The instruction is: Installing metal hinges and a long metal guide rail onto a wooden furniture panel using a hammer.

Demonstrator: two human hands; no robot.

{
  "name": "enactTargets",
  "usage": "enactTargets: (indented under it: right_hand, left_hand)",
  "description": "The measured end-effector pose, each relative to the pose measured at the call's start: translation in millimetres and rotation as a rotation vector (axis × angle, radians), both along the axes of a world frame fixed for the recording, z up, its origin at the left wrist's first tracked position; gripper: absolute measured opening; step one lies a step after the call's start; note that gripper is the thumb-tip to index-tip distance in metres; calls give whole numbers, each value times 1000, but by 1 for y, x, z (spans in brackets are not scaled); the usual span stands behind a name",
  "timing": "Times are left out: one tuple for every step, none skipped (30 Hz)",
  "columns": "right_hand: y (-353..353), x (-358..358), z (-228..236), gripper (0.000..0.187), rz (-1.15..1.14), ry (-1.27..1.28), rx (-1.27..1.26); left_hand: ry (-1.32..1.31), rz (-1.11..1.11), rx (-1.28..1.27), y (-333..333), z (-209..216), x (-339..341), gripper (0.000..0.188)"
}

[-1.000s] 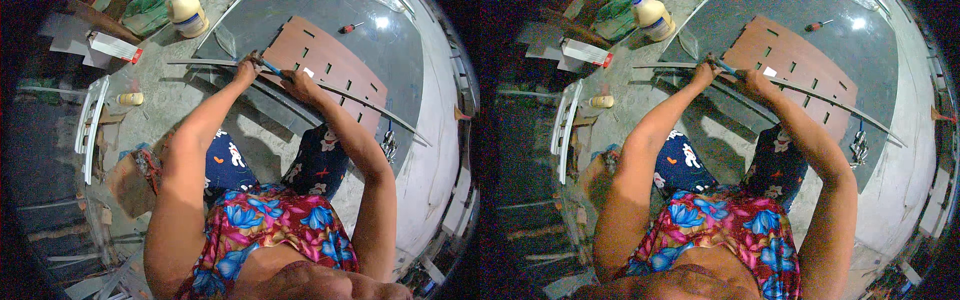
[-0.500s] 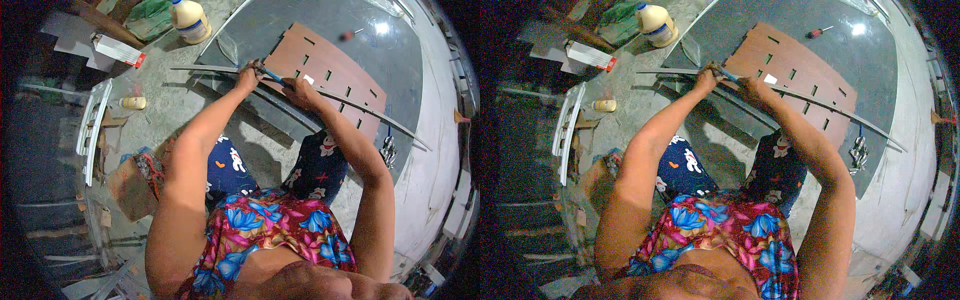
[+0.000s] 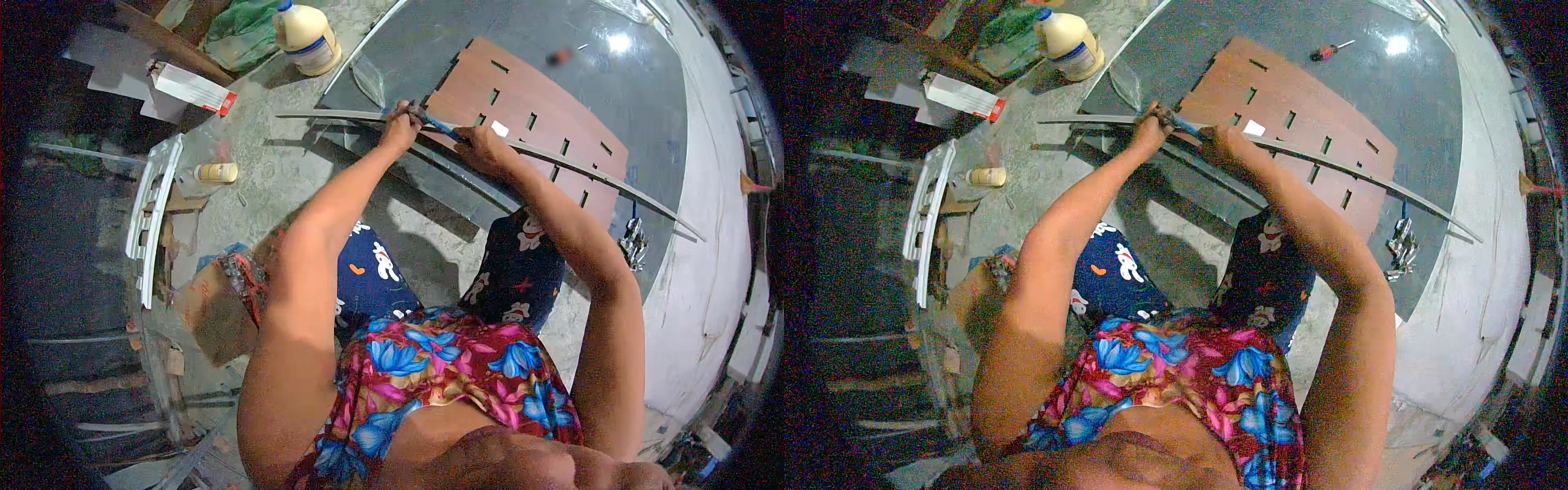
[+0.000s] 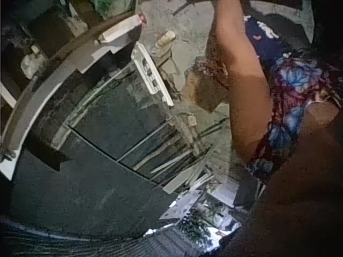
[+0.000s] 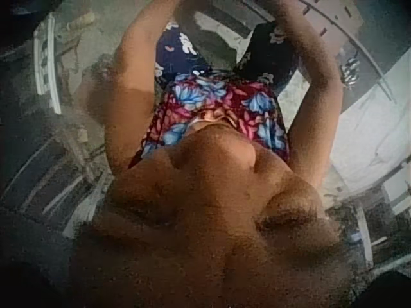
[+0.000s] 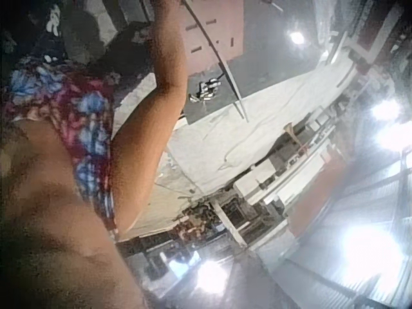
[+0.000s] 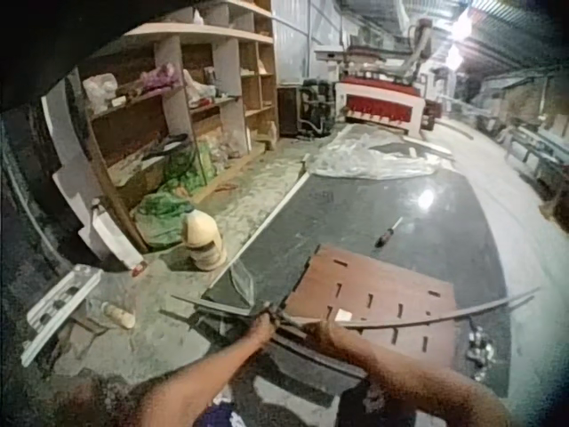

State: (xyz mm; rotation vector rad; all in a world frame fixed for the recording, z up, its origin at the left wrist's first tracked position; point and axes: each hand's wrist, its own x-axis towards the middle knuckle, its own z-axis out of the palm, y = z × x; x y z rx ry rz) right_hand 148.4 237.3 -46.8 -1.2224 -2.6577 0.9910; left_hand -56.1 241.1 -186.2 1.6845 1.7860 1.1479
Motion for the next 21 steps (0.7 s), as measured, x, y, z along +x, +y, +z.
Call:
enactTargets:
  right_hand:
    - [2,11,-3,25,-25,23,6]
    - [-2,8,0,25,-24,70,11]
    - [-2,2,-1,25,-12,79,11]
    - [0,-5,-2,25,21,57,29]
    - [0,-14,-1,25,56,38,51]
    - [3,-6,-3,25,48,29,53]
    - [3,5,-6,25,-1,9,11]
    - [1,-1,0,24,-9,14,-18]
    - [2,-4,1,23,-9,40,-26]
    - [2,-6,0,22,-3,69,-34]
    - [2,-7,-3,22,29,71,23]
    - [4,5,-10,21,28,51,74]
    - [6,12,-14,21,11,4,54]
    - [4,4,-8,20,21,-21,45]
    - [2,-6,-7,21,61,60,40]
    - [-2,-7,-6,21,42,142,23]
    - [0,11,-10,21,-25,191,5]
    - [1,15,-9,21,-26,189,14]
    - [5,20,-10,20,-40,89,-16]
    - [-21,-51,24,20,131,120,-32]
    - [-5,-22,4,20,66,72,-23]
  left_hand:
    - [175,56,78,0,3,14,17]
    - [179,-1,114,-5,1,5,16]
    - [188,11,113,-5,1,-3,16]
    - [162,11,141,-2,1,-12,17]
    - [139,13,173,-1,3,-23,17]
    - [87,59,-103,-3,16,-11,30]
    - [79,52,-100,-2,14,4,30]
    - [102,28,-77,-3,14,0,26]
    - [132,13,-55,-4,14,-6,22]
    - [180,73,-126,-4,12,-9,15]
    - [219,130,-202,-3,11,-9,11]
    - [-30,77,-163,-1,13,5,12]
    - [-275,22,-119,0,16,16,14]
    - [37,56,61,-4,7,3,14]
    - [357,94,231,-8,-4,-12,14]
    - [178,41,96,-6,-6,-13,17]
    - [-32,100,-96,3,0,15,17]
    - [-224,35,-22,3,-3,21,14]
    - [-415,-34,53,6,-5,26,11]
    - [-259,106,77,-16,-23,-80,7]
    - [-39,24,146,-3,-21,-37,7]
